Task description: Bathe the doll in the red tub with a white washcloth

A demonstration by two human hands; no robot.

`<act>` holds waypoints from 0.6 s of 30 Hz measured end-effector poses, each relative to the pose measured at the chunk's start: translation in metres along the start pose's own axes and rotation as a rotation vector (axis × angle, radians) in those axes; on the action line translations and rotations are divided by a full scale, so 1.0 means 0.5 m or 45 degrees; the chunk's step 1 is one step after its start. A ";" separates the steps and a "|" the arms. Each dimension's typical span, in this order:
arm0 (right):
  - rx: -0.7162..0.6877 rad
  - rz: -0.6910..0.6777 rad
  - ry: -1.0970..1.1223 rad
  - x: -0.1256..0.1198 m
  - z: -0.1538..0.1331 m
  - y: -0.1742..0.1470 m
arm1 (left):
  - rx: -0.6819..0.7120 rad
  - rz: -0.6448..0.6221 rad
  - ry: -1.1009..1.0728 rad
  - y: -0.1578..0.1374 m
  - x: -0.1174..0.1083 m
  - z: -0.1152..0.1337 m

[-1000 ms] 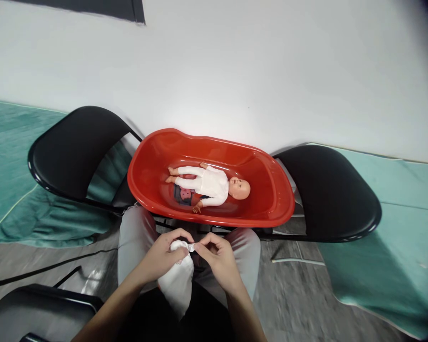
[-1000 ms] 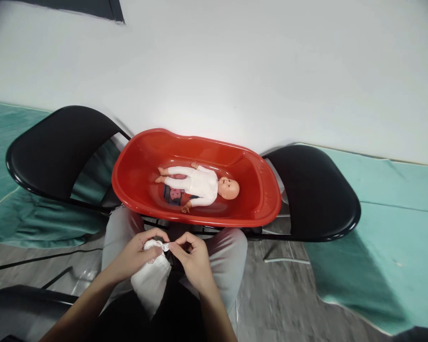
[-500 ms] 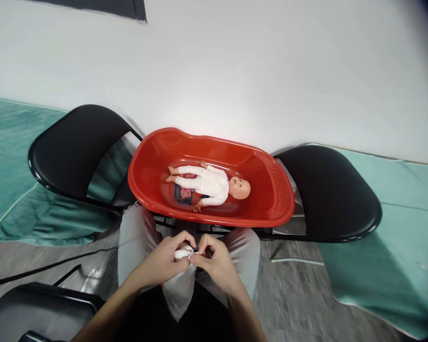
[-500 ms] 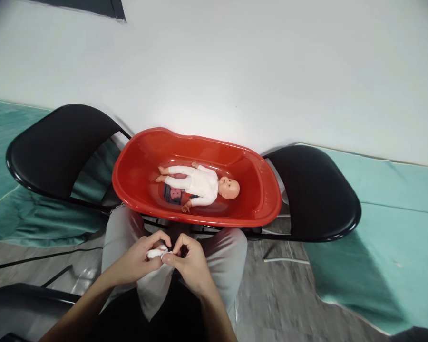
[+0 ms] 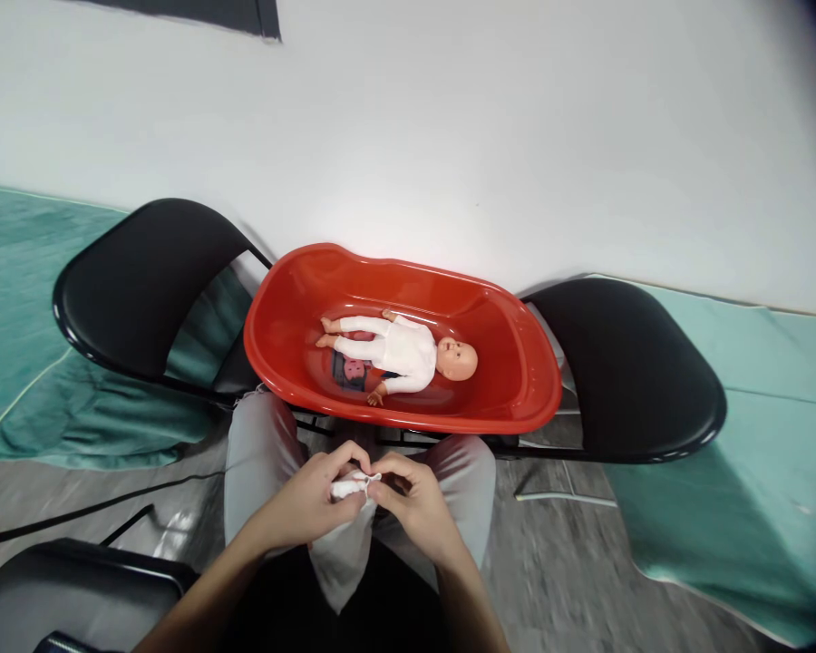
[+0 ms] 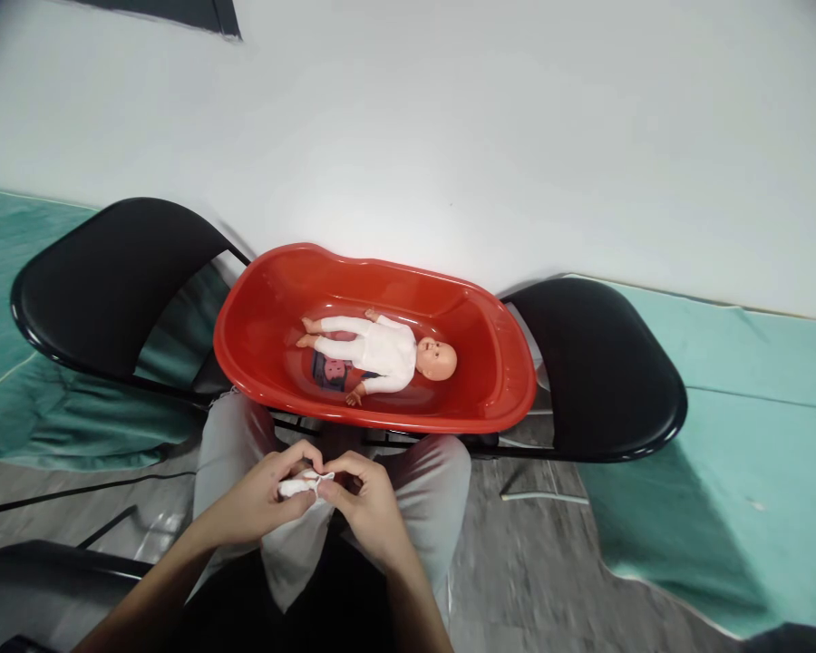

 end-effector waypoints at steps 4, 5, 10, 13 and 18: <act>-0.039 0.051 0.029 -0.007 -0.003 -0.001 | -0.024 -0.016 0.002 0.002 0.002 -0.005; -0.038 0.058 0.029 -0.007 -0.004 -0.001 | -0.032 -0.017 0.012 0.003 0.002 -0.005; -0.006 0.134 -0.039 -0.007 0.001 -0.003 | -0.042 -0.016 0.128 0.005 0.004 -0.004; -0.001 0.158 -0.069 -0.011 0.010 0.002 | -0.066 -0.016 0.136 0.004 0.002 -0.010; -0.062 -0.083 -0.064 0.002 0.026 0.015 | -0.176 0.098 -0.065 0.001 -0.020 -0.036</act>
Point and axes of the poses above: each hand's wrist, its own y-axis towards the middle knuckle, its own x-axis out of the palm, z = x × y, the point moved 6 cm from there along y, towards the middle knuckle, and after that the axes turned 4 degrees about y, right-handed, at the moved point
